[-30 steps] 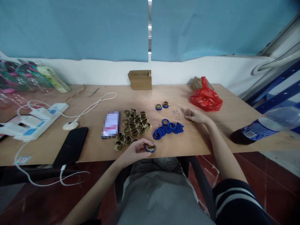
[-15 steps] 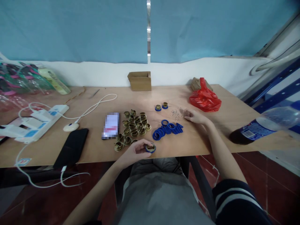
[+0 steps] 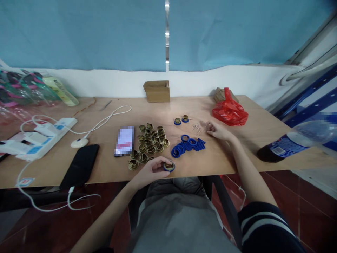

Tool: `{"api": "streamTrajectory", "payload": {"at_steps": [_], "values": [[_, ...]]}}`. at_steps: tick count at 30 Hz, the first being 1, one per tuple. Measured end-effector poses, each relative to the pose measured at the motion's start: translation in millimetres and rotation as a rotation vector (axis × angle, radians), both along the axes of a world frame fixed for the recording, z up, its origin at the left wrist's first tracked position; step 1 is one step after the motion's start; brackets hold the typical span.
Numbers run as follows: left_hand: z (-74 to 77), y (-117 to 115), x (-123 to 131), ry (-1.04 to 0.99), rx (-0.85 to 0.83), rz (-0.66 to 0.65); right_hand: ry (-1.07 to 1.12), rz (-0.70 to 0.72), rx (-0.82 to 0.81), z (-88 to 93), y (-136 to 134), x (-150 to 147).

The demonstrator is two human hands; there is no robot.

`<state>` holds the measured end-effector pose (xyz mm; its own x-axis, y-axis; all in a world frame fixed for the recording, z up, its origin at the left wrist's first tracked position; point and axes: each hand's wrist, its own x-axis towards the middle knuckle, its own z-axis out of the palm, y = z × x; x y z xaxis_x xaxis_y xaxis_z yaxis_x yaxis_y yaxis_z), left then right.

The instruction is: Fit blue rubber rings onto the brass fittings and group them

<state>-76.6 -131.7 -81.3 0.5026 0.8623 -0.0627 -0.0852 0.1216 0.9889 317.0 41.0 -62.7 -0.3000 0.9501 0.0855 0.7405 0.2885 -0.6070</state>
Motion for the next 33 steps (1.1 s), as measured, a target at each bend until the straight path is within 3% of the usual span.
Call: {"api": "streamTrajectory", "payload": {"at_steps": [9, 14, 17, 21, 23, 27, 30, 33], "values": [[-1.4, 0, -1, 0.011, 0.002, 0.007, 0.170, -0.066, -0.098, 9.1, -8, -7], [-1.8, -1, -1, 0.008, 0.030, 0.001, 0.259, -0.144, -0.013, 24.6, -18, -6], [-1.7, -3, 2, -0.003, 0.067, -0.002, 0.349, -0.091, 0.088, 41.8, -43, -20], [-3.8, -10, 14, -0.046, 0.164, 0.081, 0.376, -0.038, 0.245, 62.3, -105, -62], [-4.3, -15, 21, -0.039, 0.243, 0.148, 0.449, 0.014, 0.135, 65.1, -139, -87], [3.5, -26, 29, 0.038, 0.355, 0.241, 0.771, 0.191, -0.341, 49.6, -186, -127], [15.4, -34, 30, 0.073, 0.389, 0.248, 0.967, 0.272, -0.595, 28.0, -195, -145], [24.2, -38, 30, 0.136, 0.431, 0.256, 1.087, 0.266, -0.720, 10.2, -192, -154]]}}
